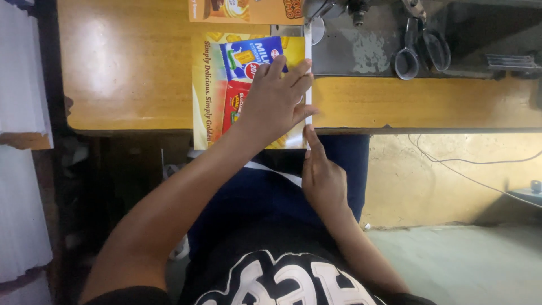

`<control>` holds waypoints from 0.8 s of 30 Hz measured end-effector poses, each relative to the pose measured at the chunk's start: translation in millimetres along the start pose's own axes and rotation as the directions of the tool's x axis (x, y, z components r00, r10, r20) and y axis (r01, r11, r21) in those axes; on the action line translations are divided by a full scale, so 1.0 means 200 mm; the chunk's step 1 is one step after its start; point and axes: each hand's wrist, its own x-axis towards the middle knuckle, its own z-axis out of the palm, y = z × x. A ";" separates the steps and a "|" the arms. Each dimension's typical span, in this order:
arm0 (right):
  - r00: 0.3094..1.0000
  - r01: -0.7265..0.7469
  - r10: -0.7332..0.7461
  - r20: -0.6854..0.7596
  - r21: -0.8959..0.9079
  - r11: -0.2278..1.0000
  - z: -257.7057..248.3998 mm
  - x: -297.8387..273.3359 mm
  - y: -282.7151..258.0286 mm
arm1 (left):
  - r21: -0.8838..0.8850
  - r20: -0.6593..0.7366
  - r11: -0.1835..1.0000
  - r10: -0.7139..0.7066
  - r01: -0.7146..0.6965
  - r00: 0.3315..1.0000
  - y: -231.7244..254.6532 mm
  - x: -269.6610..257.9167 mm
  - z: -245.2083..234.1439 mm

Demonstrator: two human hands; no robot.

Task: The person aligns a white strip of material along the edge of various printed paper sheets and sews them together using a sewing machine. They handle multiple sheets, including those with product advertisements, and repeatedly position them under the needle to stitch the strip.

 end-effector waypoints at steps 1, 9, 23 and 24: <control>1.000 -0.001 0.001 0.001 -0.003 1.000 -0.01 0.00 -0.01 | -0.003 -0.001 1.000 0.000 0.000 1.000 0.00 0.00 -0.01; 0.997 -0.058 0.054 0.058 0.077 0.995 -0.01 0.02 0.00 | 0.018 0.083 1.000 -0.023 0.022 0.996 -0.02 0.03 -0.02; 0.996 -0.093 0.090 0.026 0.149 0.985 -0.02 0.15 -0.02 | -0.045 -0.028 0.998 -0.038 0.037 0.999 -0.15 0.14 0.03; 0.995 -0.096 0.094 0.025 0.149 0.984 -0.02 0.16 -0.02 | -0.049 -0.086 0.998 -0.037 0.033 0.996 -0.15 0.16 0.03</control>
